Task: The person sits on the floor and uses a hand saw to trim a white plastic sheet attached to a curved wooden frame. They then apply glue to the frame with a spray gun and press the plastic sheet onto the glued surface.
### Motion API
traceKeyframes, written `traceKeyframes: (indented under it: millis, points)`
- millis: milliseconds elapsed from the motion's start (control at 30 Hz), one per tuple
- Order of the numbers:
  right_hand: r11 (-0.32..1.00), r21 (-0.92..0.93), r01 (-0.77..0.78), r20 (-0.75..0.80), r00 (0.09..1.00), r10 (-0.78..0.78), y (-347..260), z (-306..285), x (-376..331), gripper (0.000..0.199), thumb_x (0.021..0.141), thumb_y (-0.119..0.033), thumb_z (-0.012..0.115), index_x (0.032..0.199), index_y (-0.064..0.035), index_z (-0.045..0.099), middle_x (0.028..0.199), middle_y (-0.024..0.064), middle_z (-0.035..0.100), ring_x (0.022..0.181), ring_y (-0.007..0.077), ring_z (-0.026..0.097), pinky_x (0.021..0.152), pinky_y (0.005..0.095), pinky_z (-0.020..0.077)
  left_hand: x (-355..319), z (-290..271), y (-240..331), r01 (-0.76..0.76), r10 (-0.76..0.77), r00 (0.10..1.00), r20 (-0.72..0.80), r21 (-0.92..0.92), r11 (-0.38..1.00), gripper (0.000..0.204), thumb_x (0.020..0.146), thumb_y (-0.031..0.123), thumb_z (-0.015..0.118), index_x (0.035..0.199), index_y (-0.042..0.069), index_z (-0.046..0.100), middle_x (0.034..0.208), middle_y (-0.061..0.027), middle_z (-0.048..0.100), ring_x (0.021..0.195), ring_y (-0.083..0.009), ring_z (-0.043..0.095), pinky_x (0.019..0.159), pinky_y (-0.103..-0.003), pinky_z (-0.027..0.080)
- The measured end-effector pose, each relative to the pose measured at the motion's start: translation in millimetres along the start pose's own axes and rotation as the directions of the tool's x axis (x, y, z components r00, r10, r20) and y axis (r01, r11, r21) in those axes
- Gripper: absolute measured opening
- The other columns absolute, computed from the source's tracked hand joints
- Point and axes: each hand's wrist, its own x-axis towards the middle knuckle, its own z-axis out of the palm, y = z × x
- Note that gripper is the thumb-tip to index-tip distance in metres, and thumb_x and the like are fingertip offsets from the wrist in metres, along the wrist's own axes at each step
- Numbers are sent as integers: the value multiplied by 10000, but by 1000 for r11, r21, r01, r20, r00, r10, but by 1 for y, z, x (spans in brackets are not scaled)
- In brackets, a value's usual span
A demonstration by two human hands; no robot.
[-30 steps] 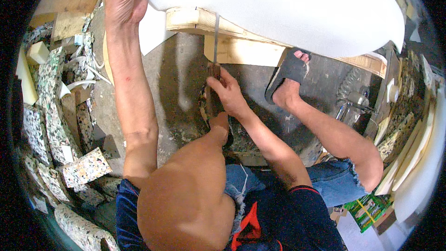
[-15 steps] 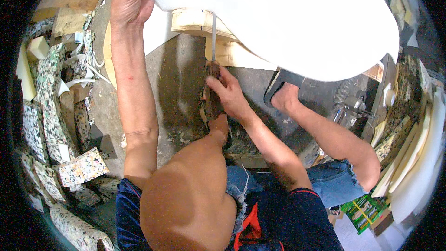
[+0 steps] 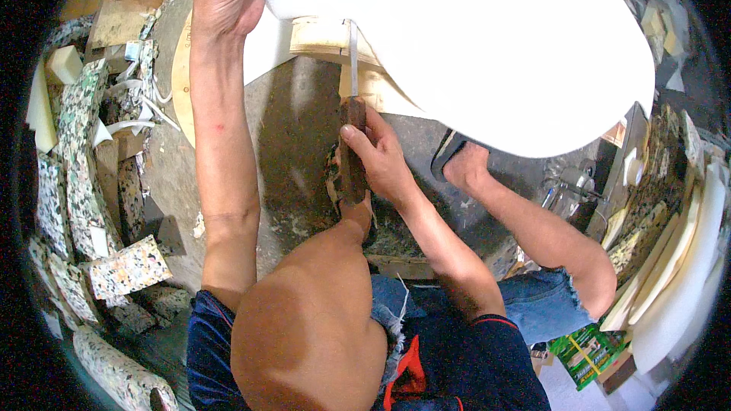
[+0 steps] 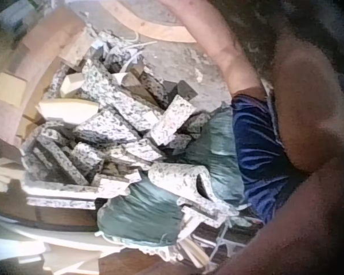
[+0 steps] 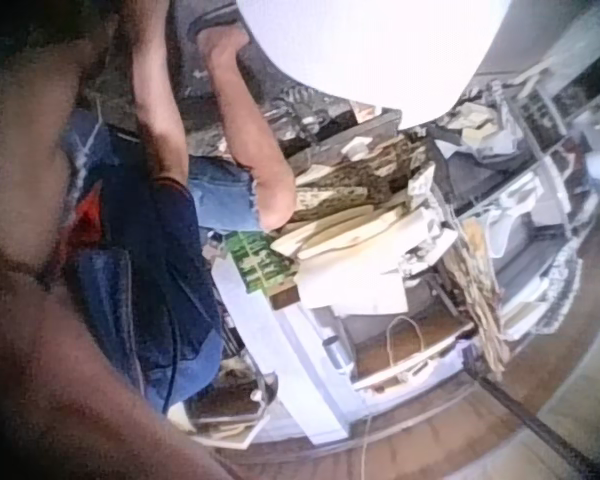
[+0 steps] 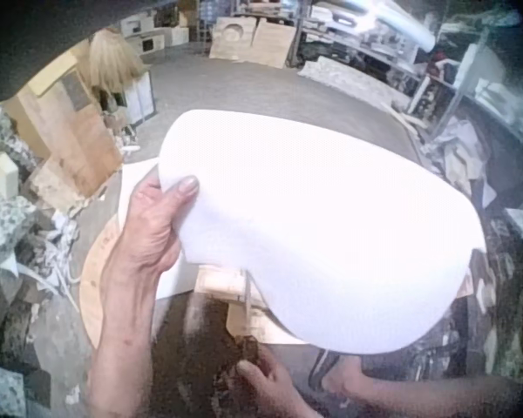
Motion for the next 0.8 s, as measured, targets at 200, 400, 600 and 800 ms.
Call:
traceKeyframes:
  millis: [200, 400, 600, 800]
  points:
    - [999, 34, -9, -29, 1000, 10, 0, -4, -18, 454, 1010, -168, 581, 1429, -46, 455, 1041, 48, 651, 770, 98, 602, 679, 261, 510, -2, -2, -1, 1, 0, 1000, 11, -52, 999, 389, 899, 74, 729, 1264, 12, 611, 1165, -107, 700, 1052, -198, 671, 930, -368, 544]
    - [999, 34, -7, -9, 1000, 7, 9, -2, -31, 539, 1008, -219, 596, 1478, -67, 380, 949, 64, 619, 735, 132, 620, 640, 272, 520, -2, -1, -1, -15, 16, 1000, 11, -72, 997, 368, 904, 68, 722, 1252, 7, 616, 1165, -109, 700, 1032, -196, 676, 919, -356, 551]
    - [1000, 6, 14, -25, 1000, -14, -3, 1, -16, 483, 1016, -223, 589, 1439, -64, 418, 938, 47, 614, 731, 120, 615, 637, 269, 524, -1, 1, 0, -25, 27, 999, 27, -50, 998, 357, 905, 66, 721, 1241, -3, 620, 1160, -116, 701, 1031, -198, 679, 921, -354, 552]
    - [999, 39, 29, -58, 998, -27, -16, 9, -13, 415, 1018, -229, 587, 1385, -66, 481, 899, 43, 602, 725, 115, 616, 607, 266, 536, 0, 2, 0, -17, 19, 999, 42, -42, 999, 363, 902, 76, 728, 1239, -6, 625, 1162, -121, 703, 1034, -198, 677, 925, -352, 549]
